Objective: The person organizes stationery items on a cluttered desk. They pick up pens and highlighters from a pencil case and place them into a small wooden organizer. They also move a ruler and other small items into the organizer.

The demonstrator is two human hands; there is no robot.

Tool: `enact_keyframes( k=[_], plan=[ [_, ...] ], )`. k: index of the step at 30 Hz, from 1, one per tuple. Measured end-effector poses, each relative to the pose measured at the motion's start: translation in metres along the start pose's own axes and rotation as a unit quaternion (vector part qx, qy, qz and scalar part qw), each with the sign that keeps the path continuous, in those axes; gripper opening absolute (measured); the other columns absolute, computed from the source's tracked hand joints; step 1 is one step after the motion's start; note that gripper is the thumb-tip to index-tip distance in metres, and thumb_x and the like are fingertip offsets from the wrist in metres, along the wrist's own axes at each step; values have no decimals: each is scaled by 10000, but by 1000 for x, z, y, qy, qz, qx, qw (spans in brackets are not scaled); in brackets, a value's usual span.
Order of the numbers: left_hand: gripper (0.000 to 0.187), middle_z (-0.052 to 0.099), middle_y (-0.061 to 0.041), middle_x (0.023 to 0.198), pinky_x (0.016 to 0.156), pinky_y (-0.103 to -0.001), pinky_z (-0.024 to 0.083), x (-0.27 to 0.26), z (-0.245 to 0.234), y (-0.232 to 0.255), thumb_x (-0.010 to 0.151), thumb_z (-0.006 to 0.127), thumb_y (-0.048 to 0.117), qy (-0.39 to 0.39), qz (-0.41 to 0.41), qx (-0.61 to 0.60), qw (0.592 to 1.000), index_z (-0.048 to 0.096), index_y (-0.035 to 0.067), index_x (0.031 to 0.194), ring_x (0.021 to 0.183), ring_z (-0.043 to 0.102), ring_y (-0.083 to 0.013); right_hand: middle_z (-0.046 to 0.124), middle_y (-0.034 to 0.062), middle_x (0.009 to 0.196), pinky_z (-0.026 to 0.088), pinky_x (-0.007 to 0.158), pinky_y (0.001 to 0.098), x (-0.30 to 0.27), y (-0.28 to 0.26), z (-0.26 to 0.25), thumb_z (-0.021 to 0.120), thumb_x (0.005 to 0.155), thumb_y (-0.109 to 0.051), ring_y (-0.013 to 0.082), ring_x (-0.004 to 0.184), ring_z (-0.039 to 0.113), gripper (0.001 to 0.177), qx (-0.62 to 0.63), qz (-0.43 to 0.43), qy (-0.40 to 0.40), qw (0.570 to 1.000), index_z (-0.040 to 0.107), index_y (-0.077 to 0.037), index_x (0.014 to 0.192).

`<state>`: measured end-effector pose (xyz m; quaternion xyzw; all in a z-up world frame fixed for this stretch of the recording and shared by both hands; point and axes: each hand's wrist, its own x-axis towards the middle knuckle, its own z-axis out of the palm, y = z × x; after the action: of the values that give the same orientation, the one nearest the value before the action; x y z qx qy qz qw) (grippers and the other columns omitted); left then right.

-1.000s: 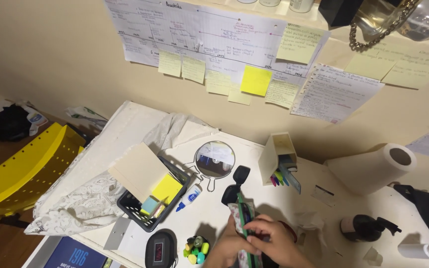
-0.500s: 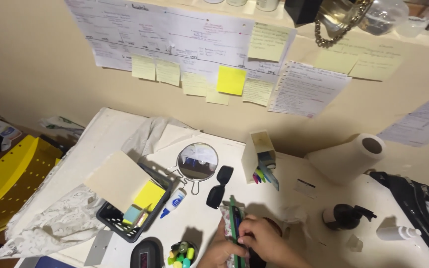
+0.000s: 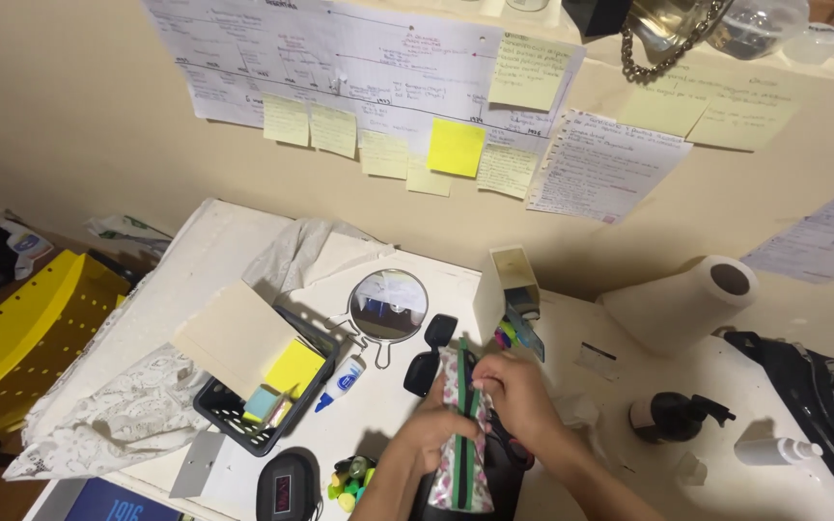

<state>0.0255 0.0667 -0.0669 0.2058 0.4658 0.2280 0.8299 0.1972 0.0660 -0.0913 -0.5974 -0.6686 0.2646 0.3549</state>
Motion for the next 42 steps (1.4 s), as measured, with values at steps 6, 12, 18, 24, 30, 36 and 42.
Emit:
enact_keyframes(
  k=[6, 12, 18, 24, 30, 36, 42],
  plan=[
    [1169, 689, -235, 857, 515, -414, 594, 18, -11, -12, 585, 634, -218, 26, 5, 7, 1000, 336, 279, 1600, 682, 719, -269, 781, -8, 759, 533, 708, 281, 14, 7, 12, 781, 806, 11, 135, 740, 682, 134, -11, 69, 11, 998, 772, -117, 767],
    [880, 671, -174, 1124, 700, -362, 651, -43, 8, 21, 667, 732, -177, 57, -75, 85, 992, 462, 97, 1458, 875, 706, -281, 814, 50, 862, 652, 747, 217, 16, -37, -10, 723, 893, 14, 135, 804, 778, 119, 39, 186, -80, 979, 780, -81, 849],
    [795, 677, -165, 832, 502, -444, 590, -66, 28, 8, 407, 772, -142, 45, 90, 64, 993, 648, 26, 1174, 683, 687, -298, 826, -36, 873, 520, 789, 242, 30, 43, 0, 806, 761, -188, 101, 829, 737, 169, -1, 121, -15, 993, 822, -160, 927],
    [785, 737, -103, 971, 734, -313, 592, -98, -5, 26, 500, 773, -35, 38, 145, 68, 986, 616, 53, 1264, 852, 700, -203, 757, 77, 1045, 506, 833, 292, 14, -61, -3, 618, 984, -146, 173, 929, 661, 240, 243, 225, 27, 943, 727, -31, 1165],
    [936, 595, -17, 1501, 1054, -409, 570, -233, -114, 84, 690, 773, 222, 114, 153, 249, 950, 403, 297, 1546, 1279, 648, -220, 688, -80, 1381, 596, 928, 294, -29, -33, 60, 958, 696, -131, 104, 1136, 669, 605, 135, 94, -224, 961, 731, -201, 1252],
    [1039, 736, -47, 1325, 1061, -275, 470, -264, -297, 18, 474, 989, 251, 329, 146, 221, 906, 573, 159, 1422, 1191, 677, -198, 612, -58, 1481, 553, 1041, 280, -56, -41, 95, 1074, 484, -199, 107, 1227, 695, 1188, 15, 107, -273, 956, 485, -268, 1512],
    [552, 788, 36, 1063, 915, -304, 547, -229, -390, -81, 654, 809, 347, 404, -100, 473, 777, 622, 343, 1174, 1055, 739, -187, 689, -14, 1389, 589, 1014, 255, -69, 32, 125, 1161, 457, -254, 85, 1184, 741, 1228, 14, 133, -274, 952, 522, -294, 1505]
  ],
)
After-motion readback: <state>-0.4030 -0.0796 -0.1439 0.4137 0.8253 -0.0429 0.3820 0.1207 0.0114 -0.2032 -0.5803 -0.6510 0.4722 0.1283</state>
